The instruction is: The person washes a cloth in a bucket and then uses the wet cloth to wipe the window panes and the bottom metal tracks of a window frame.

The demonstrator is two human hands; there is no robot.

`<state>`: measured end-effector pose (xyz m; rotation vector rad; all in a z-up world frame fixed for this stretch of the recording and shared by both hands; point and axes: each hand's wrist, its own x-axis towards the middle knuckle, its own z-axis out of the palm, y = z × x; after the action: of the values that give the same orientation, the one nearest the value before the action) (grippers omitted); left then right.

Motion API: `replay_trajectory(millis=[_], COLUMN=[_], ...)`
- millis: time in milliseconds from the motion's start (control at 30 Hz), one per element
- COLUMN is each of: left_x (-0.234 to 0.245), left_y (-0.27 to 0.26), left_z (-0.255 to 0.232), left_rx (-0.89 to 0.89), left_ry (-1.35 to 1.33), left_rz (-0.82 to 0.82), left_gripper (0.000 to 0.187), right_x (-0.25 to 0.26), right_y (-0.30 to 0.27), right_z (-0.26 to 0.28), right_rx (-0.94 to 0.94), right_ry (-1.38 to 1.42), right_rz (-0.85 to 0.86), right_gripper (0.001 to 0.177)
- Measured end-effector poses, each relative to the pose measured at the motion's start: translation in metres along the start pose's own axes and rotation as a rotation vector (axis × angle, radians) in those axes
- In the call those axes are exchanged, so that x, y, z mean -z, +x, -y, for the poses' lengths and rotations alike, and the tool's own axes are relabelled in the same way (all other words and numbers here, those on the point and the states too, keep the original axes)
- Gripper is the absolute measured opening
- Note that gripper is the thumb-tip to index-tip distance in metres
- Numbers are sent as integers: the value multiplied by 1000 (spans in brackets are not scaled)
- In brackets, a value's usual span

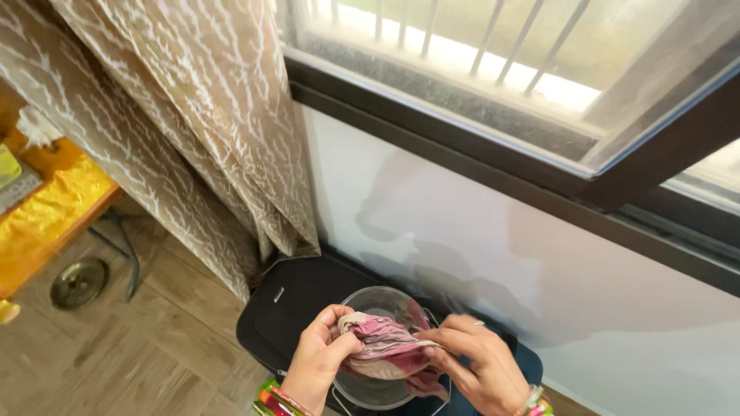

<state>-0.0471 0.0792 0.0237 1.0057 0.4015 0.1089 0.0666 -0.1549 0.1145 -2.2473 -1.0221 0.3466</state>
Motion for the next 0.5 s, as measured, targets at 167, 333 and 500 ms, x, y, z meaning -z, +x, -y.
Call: replay_trajectory(millis=[167, 333, 500], left_x=[-34, -78, -134], left_y=[0, -21, -29], left_z=[-40, -106, -139], left_rx=[31, 41, 117], left_ry=[-76, -62, 131], left_rz=[98, 466, 800], left_gripper=[49, 47, 45], right_x=[23, 39, 95], right_y=[-15, -48, -80], right_z=[15, 6, 26], right_rx=[126, -258, -63], right_ry=[214, 775, 1029], right_rz=[-313, -336, -563], right_gripper=[14, 24, 33])
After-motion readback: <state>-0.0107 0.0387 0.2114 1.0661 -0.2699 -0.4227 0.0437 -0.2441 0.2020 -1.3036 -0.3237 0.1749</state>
